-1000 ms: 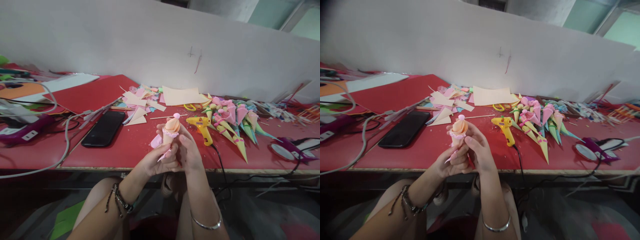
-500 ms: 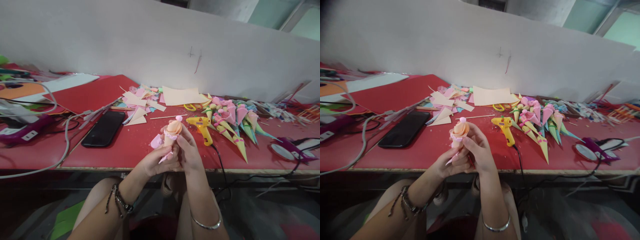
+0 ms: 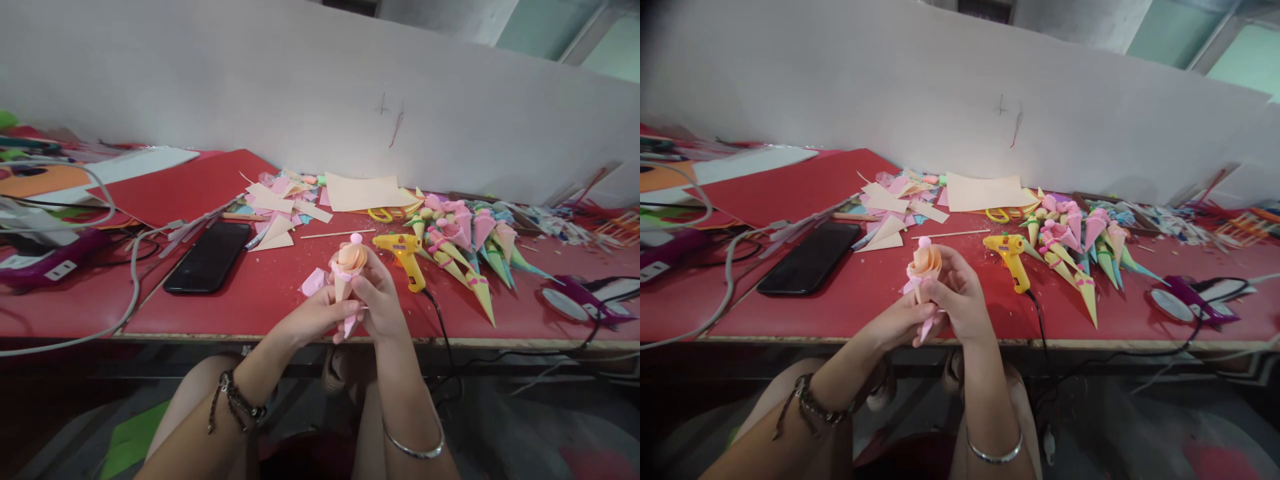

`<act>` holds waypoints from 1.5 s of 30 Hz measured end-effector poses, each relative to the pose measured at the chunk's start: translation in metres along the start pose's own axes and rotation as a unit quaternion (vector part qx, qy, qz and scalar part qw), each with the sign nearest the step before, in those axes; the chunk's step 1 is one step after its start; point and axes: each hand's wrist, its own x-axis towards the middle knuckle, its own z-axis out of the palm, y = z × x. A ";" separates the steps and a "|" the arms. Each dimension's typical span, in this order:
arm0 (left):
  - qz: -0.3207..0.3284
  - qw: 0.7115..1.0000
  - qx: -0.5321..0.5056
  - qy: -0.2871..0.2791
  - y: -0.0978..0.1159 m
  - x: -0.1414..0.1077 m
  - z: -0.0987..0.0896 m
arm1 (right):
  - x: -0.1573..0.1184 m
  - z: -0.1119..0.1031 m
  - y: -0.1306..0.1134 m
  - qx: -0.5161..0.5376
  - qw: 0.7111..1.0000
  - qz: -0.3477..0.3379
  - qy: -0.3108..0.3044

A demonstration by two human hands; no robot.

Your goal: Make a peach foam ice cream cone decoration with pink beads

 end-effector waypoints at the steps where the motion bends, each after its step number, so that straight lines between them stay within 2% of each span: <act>1: 0.010 1.000 0.021 0.008 0.001 0.001 0.000 | 0.000 0.000 0.000 -0.016 1.000 0.002 -0.002; 8: 0.072 0.982 0.099 0.141 0.005 0.003 -0.002 | 0.004 0.002 0.000 -0.044 0.997 -0.051 0.040; 11: 0.082 0.979 0.079 0.171 0.007 0.002 -0.001 | 0.006 0.001 0.000 -0.048 0.996 -0.066 0.027; 15: 0.082 0.985 -0.006 0.155 0.012 0.002 0.002 | 0.006 -0.001 0.000 -0.078 0.993 -0.083 0.018; 19: 0.098 0.982 -0.054 0.154 0.017 0.002 0.004 | 0.006 -0.004 -0.002 -0.153 0.982 -0.110 0.014; 27: 0.087 0.964 -0.030 0.251 0.020 0.002 -0.003 | 0.004 -0.007 -0.007 -0.334 0.930 -0.153 0.015; 32: 0.098 0.969 0.004 0.228 0.017 0.002 -0.006 | 0.005 -0.005 -0.006 -0.348 0.920 -0.176 0.042; 37: 0.105 0.970 0.001 0.219 0.016 0.003 -0.001 | 0.006 -0.004 -0.005 -0.359 0.907 -0.208 0.075; 41: 0.110 0.967 -0.016 0.231 0.016 0.004 0.001 | 0.006 -0.003 -0.005 -0.369 0.898 -0.220 0.092; 45: 0.122 0.959 -0.021 0.254 0.015 0.005 -0.003 | 0.006 -0.003 -0.005 -0.382 0.894 -0.220 0.078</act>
